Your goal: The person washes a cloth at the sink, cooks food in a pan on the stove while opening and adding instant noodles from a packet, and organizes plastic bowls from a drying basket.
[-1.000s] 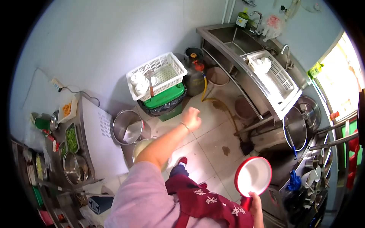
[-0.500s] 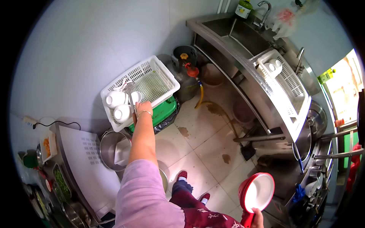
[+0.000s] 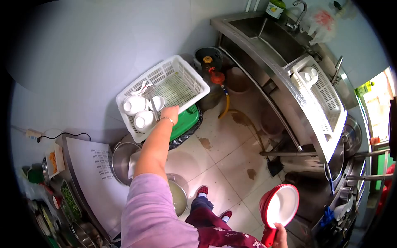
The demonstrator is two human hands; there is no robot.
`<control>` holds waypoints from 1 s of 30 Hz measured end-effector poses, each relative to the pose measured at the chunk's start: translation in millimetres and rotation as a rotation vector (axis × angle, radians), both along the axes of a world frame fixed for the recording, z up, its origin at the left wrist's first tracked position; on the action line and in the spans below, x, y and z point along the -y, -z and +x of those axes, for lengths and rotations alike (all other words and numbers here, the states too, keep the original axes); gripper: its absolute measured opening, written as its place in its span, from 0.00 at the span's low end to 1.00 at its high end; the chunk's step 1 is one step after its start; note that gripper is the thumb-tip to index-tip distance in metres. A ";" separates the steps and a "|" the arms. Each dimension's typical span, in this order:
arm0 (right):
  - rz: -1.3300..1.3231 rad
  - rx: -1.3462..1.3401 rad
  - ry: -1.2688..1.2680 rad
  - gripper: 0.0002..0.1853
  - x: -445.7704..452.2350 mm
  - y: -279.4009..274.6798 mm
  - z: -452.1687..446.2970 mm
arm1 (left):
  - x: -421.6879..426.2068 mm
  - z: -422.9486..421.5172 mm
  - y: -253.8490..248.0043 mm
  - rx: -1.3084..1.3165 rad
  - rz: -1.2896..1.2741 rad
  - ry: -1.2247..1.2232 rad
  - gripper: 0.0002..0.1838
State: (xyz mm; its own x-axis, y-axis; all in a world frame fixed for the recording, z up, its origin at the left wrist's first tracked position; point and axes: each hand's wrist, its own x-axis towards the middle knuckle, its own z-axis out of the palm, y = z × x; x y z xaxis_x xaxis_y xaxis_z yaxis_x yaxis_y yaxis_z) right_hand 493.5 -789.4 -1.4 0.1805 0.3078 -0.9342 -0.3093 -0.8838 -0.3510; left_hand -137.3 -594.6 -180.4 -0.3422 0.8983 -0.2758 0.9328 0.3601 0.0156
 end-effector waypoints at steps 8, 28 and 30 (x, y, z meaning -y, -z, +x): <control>0.145 -0.076 -0.063 0.20 4.2 1.2 0.8 | -21.4 31.5 -29.2 0.061 -0.086 -0.091 0.10; 0.525 -0.057 0.420 0.20 289.1 -86.6 267.5 | 224.6 713.5 -247.5 1.678 -0.857 0.676 0.34; 0.494 -0.023 0.419 0.21 334.4 -90.4 314.6 | 276.3 795.1 -251.9 1.585 -0.941 0.973 0.40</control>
State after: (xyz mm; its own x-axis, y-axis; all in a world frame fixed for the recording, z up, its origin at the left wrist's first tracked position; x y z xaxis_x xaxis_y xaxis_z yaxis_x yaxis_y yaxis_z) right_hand 808.1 -1123.8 89.1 0.3604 0.6102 -0.7055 -0.6054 -0.4224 -0.6746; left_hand 657.8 -870.9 71.4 0.9853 0.0424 -0.1656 0.1503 0.2464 0.9574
